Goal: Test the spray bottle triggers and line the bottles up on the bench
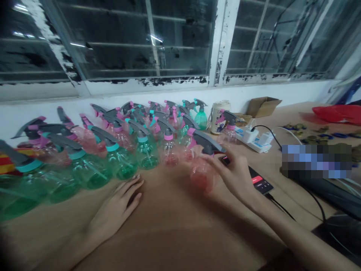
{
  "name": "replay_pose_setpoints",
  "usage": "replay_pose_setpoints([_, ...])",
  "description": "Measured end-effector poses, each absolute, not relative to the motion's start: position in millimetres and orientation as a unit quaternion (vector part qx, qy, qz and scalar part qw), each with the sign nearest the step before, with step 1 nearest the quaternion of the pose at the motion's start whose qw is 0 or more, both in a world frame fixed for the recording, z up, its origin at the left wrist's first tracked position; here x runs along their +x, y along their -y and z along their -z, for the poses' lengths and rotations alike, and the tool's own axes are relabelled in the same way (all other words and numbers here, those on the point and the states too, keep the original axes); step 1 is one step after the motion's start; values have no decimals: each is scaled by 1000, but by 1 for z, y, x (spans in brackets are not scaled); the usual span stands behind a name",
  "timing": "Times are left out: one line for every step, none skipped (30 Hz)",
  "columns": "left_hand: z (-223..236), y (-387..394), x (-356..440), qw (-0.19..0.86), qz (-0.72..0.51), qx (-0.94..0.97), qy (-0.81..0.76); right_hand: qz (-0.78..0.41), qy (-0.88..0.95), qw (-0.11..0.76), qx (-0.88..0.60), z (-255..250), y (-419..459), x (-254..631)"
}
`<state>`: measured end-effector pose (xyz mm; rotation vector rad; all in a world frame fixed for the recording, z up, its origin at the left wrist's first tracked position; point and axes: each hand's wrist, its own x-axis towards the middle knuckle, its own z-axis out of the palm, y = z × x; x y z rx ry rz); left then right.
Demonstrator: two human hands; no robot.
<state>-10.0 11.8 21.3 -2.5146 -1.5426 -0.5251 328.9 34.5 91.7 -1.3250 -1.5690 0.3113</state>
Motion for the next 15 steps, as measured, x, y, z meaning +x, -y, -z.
replay_pose_setpoints([-21,-12,-10,75,174,-837,514,-143,657,510,-536,-90,-31,321])
replay_pose_setpoints([-20,-11,-9,79,172,-836,514,-154,663,513,-523,-88,-27,314])
replay_pose_setpoints([-19,-11,-9,83,171,-836,515,-165,670,513,-510,-87,-24,306])
replay_pose_setpoints([-18,-11,-8,88,169,-835,516,-174,677,514,-496,-85,-21,299])
replay_pose_setpoints([-18,-10,-8,92,168,-835,516,-185,684,514,-484,-84,-18,293])
replay_pose_setpoints([-18,-10,-7,95,166,-834,517,-198,688,510,-476,-83,-14,287])
replay_pose_setpoints([-18,-9,-6,97,164,-834,518,-214,691,505,-471,-83,-11,282])
replay_pose_setpoints([-18,-9,-6,97,161,-834,518,-230,693,498,-468,-82,-7,278])
replay_pose_setpoints([-18,-9,-5,96,158,-835,518,-245,694,493,-465,-82,-3,275])
replay_pose_setpoints([-18,-8,-4,95,156,-835,520,-256,695,488,-463,-82,0,273])
replay_pose_setpoints([-18,-8,-4,93,154,-834,521,-264,698,482,-460,-82,3,272])
replay_pose_setpoints([-18,-8,-3,92,152,-834,522,-269,703,475,-456,-82,5,271])
replay_pose_setpoints([-19,-8,-3,93,151,-834,523,-273,709,468,-451,-83,6,270])
replay_pose_setpoints([-19,-8,-3,93,150,-834,523,-279,715,461,-446,-84,7,270])
replay_pose_setpoints([-19,-8,-3,96,150,-834,522,-287,721,455,-437,-86,6,270])
